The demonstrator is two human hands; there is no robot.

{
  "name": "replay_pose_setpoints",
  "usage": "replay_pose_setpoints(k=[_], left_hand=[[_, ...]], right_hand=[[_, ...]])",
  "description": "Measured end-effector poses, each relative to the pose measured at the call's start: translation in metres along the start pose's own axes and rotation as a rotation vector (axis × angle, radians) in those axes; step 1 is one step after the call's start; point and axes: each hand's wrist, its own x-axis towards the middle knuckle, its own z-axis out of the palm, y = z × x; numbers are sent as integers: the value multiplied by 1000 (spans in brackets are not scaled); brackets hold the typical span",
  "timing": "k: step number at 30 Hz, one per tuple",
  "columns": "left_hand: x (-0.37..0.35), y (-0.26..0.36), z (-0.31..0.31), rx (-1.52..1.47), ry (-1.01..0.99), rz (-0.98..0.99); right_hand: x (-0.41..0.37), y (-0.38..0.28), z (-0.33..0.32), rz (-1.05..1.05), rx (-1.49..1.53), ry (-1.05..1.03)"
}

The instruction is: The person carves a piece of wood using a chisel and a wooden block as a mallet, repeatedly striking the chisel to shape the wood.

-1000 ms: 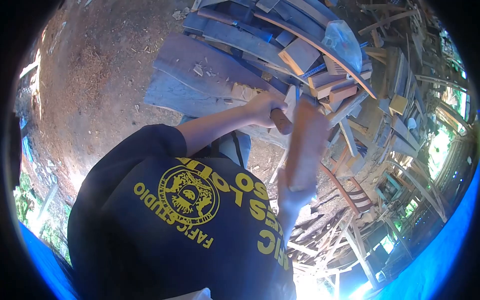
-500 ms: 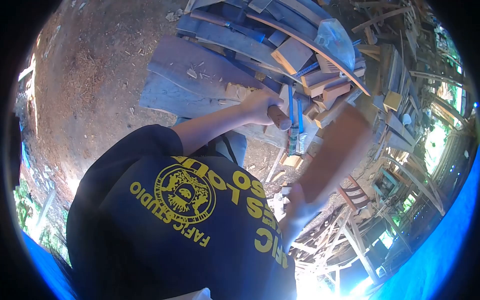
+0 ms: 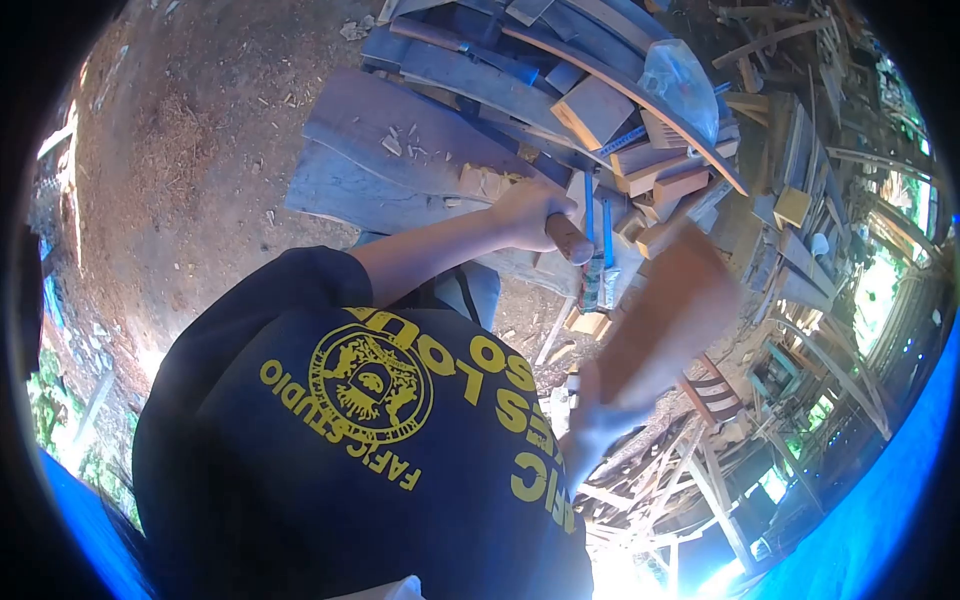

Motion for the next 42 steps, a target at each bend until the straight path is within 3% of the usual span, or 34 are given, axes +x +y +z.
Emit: replay_pose_setpoints(k=[7,8,10,11,12,13,15,16,17,22,24,25,26,28,32,33,38,39,41,42], left_hand=[[-3,-6,8,1,85,66],[-3,-6,9,1,86,63],[0,-7,9,21,87,52],[-2,-7,11,22,80,53],[-3,-7,10,10,92,69],[-1,-6,10,-2,107,84],[-1,-7,12,8,109,91],[-2,-7,13,18,112,97],[-2,-8,14,20,112,98],[1,-11,16,-1,131,148],[5,-13,12,3,160,145],[2,-12,15,-11,162,143],[2,-12,17,-6,160,148],[-2,-11,23,7,209,166],[-7,-10,23,43,133,202],[-7,-11,23,43,133,212],[-6,-15,26,44,171,251],[-5,-14,25,54,170,255],[-4,-14,24,65,153,271],[-3,-15,24,49,154,250]], right_hand=[[-17,57,52,296,-528,-83],[-22,43,62,482,-422,-13],[-10,39,49,333,-84,-89],[-6,49,32,431,0,-110],[-6,43,16,258,-19,-104],[-6,37,5,256,-15,-97],[27,36,-54,1019,11,-720],[92,52,-126,1397,29,-1037],[79,54,-84,1396,31,-1038],[-33,60,64,441,-592,7],[-9,42,42,326,-133,-234],[-8,52,31,384,-91,-221],[-8,56,22,253,-33,-108],[-8,27,-1,216,-19,-103],[-1,12,-31,-372,331,-89],[-3,17,-26,-371,329,-88],[-23,84,34,139,-592,6],[-2,52,31,243,-162,-182],[10,34,20,240,-117,-165],[14,29,13,123,-32,-97]])
